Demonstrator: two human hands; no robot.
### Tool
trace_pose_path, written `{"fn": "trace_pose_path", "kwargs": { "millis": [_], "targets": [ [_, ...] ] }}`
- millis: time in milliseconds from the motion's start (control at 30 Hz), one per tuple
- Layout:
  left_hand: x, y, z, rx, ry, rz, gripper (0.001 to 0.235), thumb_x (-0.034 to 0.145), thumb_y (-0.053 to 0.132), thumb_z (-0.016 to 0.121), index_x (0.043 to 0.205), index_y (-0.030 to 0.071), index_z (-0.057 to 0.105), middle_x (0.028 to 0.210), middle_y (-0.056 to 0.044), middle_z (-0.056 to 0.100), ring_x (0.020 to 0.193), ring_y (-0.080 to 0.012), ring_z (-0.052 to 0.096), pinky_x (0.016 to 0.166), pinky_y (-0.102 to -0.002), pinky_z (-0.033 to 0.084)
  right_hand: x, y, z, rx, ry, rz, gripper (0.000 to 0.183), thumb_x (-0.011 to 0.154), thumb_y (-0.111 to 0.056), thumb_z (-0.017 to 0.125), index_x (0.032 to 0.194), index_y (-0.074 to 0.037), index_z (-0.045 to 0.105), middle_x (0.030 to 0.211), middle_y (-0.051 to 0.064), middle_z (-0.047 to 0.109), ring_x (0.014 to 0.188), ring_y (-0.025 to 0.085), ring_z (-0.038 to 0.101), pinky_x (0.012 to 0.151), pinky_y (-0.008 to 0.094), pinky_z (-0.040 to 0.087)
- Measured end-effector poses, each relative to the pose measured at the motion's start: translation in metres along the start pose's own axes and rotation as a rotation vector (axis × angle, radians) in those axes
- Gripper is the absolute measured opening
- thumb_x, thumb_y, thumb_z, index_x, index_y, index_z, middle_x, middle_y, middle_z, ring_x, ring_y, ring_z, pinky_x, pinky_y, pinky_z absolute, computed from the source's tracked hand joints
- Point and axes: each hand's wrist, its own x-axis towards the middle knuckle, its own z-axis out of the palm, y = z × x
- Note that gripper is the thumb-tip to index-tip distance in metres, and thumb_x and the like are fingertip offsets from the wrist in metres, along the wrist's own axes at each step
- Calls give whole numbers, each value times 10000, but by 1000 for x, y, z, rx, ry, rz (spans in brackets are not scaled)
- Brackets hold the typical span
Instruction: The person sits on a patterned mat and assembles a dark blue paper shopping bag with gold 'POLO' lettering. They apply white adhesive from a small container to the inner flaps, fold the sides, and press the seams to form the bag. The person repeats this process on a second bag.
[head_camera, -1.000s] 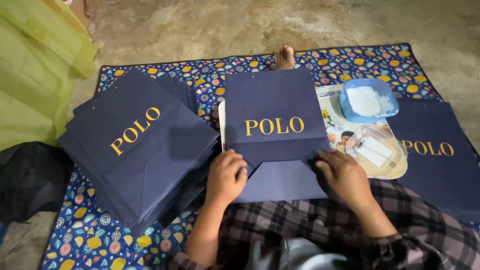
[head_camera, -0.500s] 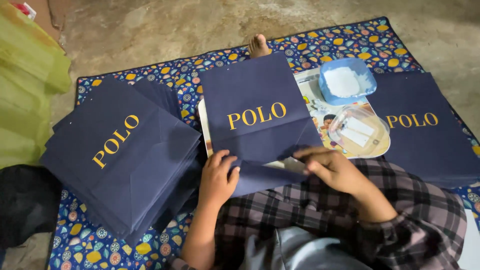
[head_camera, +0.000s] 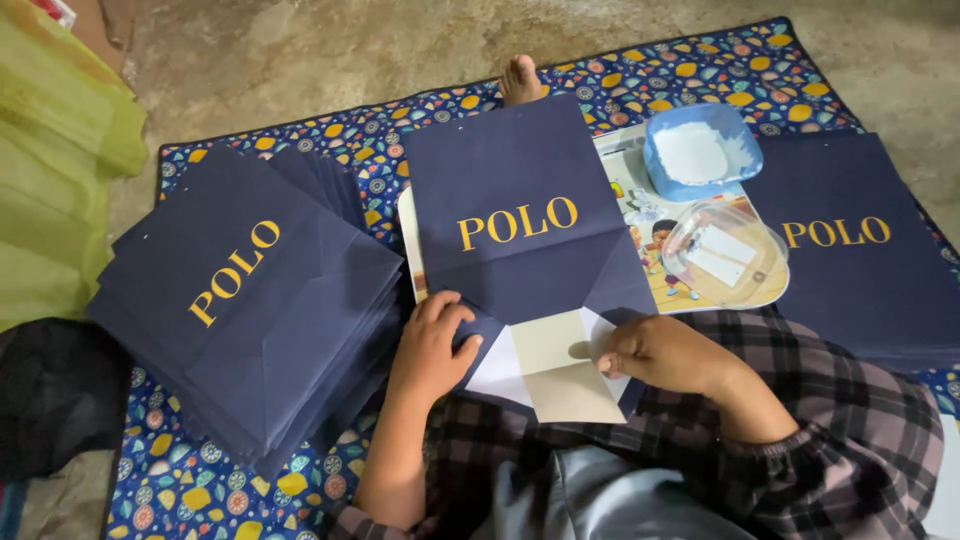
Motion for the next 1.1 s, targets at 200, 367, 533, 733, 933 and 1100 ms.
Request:
{"fn": "trace_pose_path", "kwargs": {
  "millis": [200, 367, 533, 733, 933, 1100],
  "targets": [
    [1, -4, 9, 73, 0, -6, 402, 773, 306, 791, 1155, 190, 738, 1272, -105, 605, 1185, -384, 620, 999, -495, 523, 7, 17, 10, -349, 151, 47, 232, 858, -506, 715, 891, -307, 829, 973, -42, 792, 996, 257, 737, 815, 416, 610],
    [12, 18, -10, 139, -118, -101, 671, 809, 327, 761, 1443, 209, 576, 1286, -146, 568, 1252, -406, 552, 991, -526, 510, 8, 30, 18, -473, 147, 52, 397, 755, -577, 795, 1097, -375, 783, 1207, -63, 666, 1185, 275, 632, 920, 467, 576],
    [36, 25, -15, 198, -104, -128, 856, 818, 414, 772, 1573, 166, 452, 1169, -182, 615, 1133, -421, 607, 906, -523, 546, 5, 17, 15, -487, 117, 97, 610, 706, -587, 848, 1272, -411, 708, 1498, -8, 505, 1384, 333, 498, 1080, 546, 489],
    [76, -8, 24, 405, -58, -209, 716, 838, 599, 652, 1427, 193, 620, 957, -104, 703, 861, -349, 719, 723, -500, 569, 7, 13, 18, -486, 83, 174, 779, 721, -540, 864, 1430, -389, 577, 1633, 39, 366, 1524, 339, 326, 1201, 589, 340],
    [85, 18, 17, 464, 116, -131, 694, 685, 639, 770, 1070, 62, 756, 943, -132, 679, 888, -343, 672, 760, -478, 537, 13, 27, 27, -473, 101, 227, 1020, 657, -589, 907, 1537, -384, 434, 1712, 131, 178, 1577, 416, 138, 1248, 603, 208],
    [60, 53, 5, 393, 106, -131, 1143, 491, 748, 824, 1307, -31, 641, 1317, -251, 593, 1235, -431, 606, 1061, -508, 468, 23, 30, 33, -375, 403, 170, 622, 807, -642, 738, 1305, -271, 707, 1567, 154, 513, 1477, 425, 421, 1191, 591, 361]
  ]
}}
